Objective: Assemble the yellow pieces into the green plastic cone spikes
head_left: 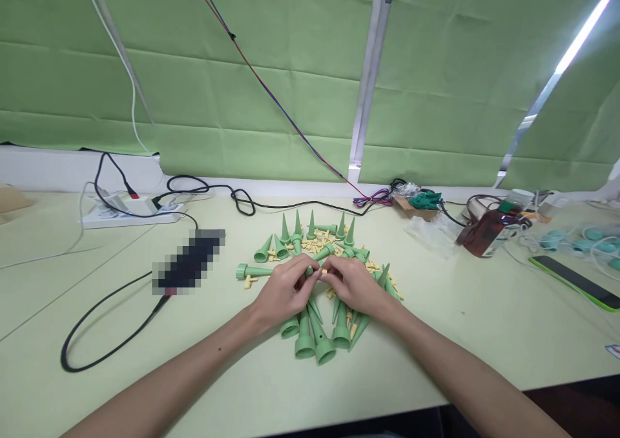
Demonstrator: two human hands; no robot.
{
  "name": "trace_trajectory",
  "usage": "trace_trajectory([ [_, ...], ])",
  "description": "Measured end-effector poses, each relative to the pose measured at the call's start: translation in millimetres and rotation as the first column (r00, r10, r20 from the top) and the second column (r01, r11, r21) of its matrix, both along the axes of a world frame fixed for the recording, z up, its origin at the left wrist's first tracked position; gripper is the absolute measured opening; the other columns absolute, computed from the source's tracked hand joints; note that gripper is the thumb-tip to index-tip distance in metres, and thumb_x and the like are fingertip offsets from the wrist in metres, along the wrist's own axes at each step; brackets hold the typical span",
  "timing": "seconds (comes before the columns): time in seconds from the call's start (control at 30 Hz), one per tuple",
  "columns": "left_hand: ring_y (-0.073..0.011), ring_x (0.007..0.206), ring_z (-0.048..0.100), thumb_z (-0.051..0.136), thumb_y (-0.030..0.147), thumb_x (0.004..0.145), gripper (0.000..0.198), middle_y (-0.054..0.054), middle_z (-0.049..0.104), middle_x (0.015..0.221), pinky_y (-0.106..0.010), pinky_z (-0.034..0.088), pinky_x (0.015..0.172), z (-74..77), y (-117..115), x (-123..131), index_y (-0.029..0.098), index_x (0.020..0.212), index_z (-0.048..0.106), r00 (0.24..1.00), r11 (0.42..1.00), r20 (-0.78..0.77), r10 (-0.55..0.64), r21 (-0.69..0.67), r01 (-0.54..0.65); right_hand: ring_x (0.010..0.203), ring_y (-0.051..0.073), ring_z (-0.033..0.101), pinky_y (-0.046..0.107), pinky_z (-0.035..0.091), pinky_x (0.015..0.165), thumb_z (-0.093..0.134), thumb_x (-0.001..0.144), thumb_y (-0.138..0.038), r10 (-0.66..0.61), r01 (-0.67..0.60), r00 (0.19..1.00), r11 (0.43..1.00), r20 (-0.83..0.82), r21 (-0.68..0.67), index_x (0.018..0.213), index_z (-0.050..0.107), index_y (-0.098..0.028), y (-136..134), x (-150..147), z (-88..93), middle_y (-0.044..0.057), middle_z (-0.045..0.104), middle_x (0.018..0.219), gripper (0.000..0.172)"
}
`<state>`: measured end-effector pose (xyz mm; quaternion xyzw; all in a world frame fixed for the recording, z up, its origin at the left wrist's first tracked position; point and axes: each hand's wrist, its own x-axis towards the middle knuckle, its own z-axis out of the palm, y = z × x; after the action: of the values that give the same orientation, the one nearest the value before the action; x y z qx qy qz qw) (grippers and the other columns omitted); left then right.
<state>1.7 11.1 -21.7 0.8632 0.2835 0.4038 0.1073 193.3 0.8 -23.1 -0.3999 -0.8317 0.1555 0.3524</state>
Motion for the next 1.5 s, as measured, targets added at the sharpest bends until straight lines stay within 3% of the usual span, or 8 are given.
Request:
trace_trajectory([
  [0.3,-0.0114,0.065,0.052,0.051,0.017,0.091,0.01,-0.004,0.059,0.089,-0.023,0.042,0.052,3.2,-0.5,-1.0,0.017,0.099,0.056,0.997,0.996,-0.016,-0.074,-0.046,0.073,0.066,0.016,0.056,0.027,0.041,0.063,0.052,0.093,-0.018,-0.039,0.039,0.999,0.999,-0.02,0.004,0.086,0.054,-0.019,2.3,1.1,-0.9,0.0,0.06,0.072,0.007],
  [0.53,-0.0156,0.078,0.058,0.048,0.01,0.089,0.015,-0.006,0.061,0.093,-0.027,0.048,0.065,6.3,0.5,-1.5,0.018,0.098,0.057,0.995,0.995,-0.027,-0.092,-0.036,0.091,0.065,0.016,0.056,0.027,0.041,0.063,0.055,0.092,-0.019,-0.059,0.059,0.997,0.998,-0.04,-0.005,0.085,0.055,-0.019,2.7,0.5,0.1,0.0,0.06,0.07,0.007],
  [0.83,-0.0165,0.081,0.059,0.047,0.005,0.084,0.022,-0.006,0.062,0.093,-0.028,0.048,0.068,5.7,1.6,-2.1,0.019,0.097,0.059,0.995,0.995,-0.028,-0.097,-0.023,0.097,0.065,0.016,0.056,0.026,0.04,0.062,0.055,0.093,-0.018,-0.048,0.048,0.998,0.999,-0.034,-0.006,0.084,0.054,-0.02,2.3,0.6,-1.4,0.0,0.06,0.07,0.008],
  [1.33,-0.0163,0.084,0.059,0.045,0.007,0.089,0.021,-0.006,0.062,0.094,-0.028,0.048,0.072,7.4,2.7,-3.0,0.018,0.094,0.062,0.992,0.993,-0.053,-0.113,-0.052,0.111,0.065,0.016,0.055,0.027,0.04,0.062,0.054,0.092,-0.018,-0.05,0.05,0.999,0.999,0.0,-0.004,0.084,0.054,-0.02,2.1,1.1,-2.2,0.0,0.06,0.071,0.009],
  [1.5,-0.0146,0.076,0.055,0.044,0.009,0.091,0.02,-0.004,0.057,0.087,-0.026,0.044,0.066,8.4,2.1,-3.5,0.018,0.095,0.061,0.993,0.994,-0.072,-0.096,-0.061,0.092,0.065,0.016,0.055,0.027,0.041,0.062,0.055,0.092,-0.018,-0.05,0.05,0.999,0.999,0.001,-0.005,0.083,0.054,-0.02,2.2,0.9,-2.0,0.0,0.061,0.072,0.009],
])
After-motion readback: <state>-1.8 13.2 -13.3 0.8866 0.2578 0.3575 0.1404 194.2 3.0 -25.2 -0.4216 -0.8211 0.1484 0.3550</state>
